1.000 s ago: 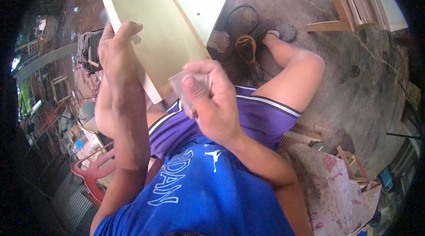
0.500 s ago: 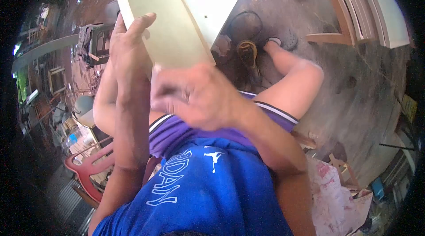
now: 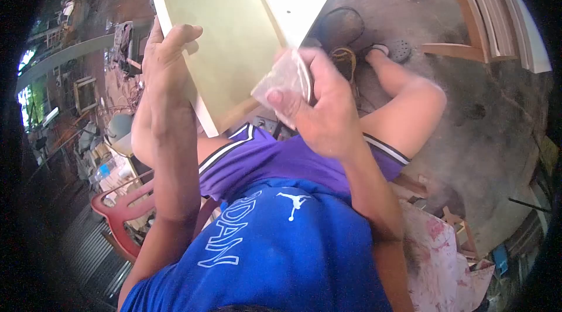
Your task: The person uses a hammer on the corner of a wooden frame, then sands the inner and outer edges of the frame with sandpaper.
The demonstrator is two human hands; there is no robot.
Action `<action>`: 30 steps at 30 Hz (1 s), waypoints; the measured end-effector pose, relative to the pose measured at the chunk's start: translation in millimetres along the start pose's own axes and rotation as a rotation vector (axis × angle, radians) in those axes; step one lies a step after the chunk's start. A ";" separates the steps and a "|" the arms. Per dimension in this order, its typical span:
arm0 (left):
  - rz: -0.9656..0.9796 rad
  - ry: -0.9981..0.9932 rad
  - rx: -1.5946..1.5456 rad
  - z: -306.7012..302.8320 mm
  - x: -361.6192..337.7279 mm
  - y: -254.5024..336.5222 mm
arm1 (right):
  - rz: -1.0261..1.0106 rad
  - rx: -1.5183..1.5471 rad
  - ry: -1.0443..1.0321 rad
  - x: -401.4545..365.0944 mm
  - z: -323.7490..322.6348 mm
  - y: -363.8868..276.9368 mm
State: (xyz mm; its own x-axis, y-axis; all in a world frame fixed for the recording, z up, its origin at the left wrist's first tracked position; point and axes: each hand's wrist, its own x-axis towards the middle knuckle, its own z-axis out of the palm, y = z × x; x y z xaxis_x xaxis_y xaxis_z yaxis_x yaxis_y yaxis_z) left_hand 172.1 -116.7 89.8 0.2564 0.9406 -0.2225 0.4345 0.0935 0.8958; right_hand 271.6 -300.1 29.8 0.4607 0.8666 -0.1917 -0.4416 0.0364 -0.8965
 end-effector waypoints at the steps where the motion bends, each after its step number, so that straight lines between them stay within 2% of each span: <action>1: 0.008 0.000 0.029 -1.2 -0.4 1.1 | 0.004 0.013 0.002 -4.5 1.9 1.8; 3: 0.013 -0.005 0.068 -2.8 -1.1 2.1 | 0.164 0.083 -0.131 -11.0 2.5 6.2; 5: 0.023 -0.009 0.036 -3.1 -2.1 2.1 | 0.106 0.125 -0.147 -11.7 13.7 11.5; 7: 0.005 -0.023 -0.004 -7.2 0.9 -5.5 | 0.125 0.301 -0.155 -11.0 25.4 3.9; 10: -0.005 -0.042 0.003 -21.7 5.7 -19.5 | 0.211 0.368 -0.145 -15.1 36.5 8.2; 11: 0.005 -0.050 0.053 -24.4 6.5 -21.9 | 0.213 0.366 -0.147 -14.6 39.5 7.3; 14: 0.020 -0.048 0.003 -21.7 4.3 -20.2 | 0.436 0.341 -0.166 -10.6 48.5 -0.4; 18: 0.100 -0.090 -0.015 -23.0 7.2 -20.7 | 0.425 0.112 -0.149 -7.9 51.9 8.9; 20: -0.030 -0.002 0.073 -26.7 15.2 -20.5 | 0.490 -0.043 0.083 -2.7 39.6 45.0; 23: 0.058 -0.106 0.037 -31.4 10.1 -25.1 | 0.511 0.017 0.051 -10.2 61.0 1.5; 24: 0.034 -0.115 0.041 -28.7 2.3 -23.9 | 0.419 0.070 0.024 -16.9 66.3 -3.4; 28: -0.003 -0.014 -0.023 -17.1 -0.8 -5.7 | 0.466 -0.018 0.169 3.6 47.8 43.1; 30: -0.035 0.010 -0.006 -18.3 2.1 -11.0 | 0.451 0.001 0.135 -10.3 56.7 22.7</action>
State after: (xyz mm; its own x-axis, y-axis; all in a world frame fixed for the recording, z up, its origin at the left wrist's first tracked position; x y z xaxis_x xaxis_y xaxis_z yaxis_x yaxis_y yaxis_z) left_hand 152.1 -109.8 86.5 0.2325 0.9399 -0.2501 0.4376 0.1286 0.8899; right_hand 213.2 -280.0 34.1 0.3184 0.7233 -0.6127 -0.6219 -0.3285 -0.7109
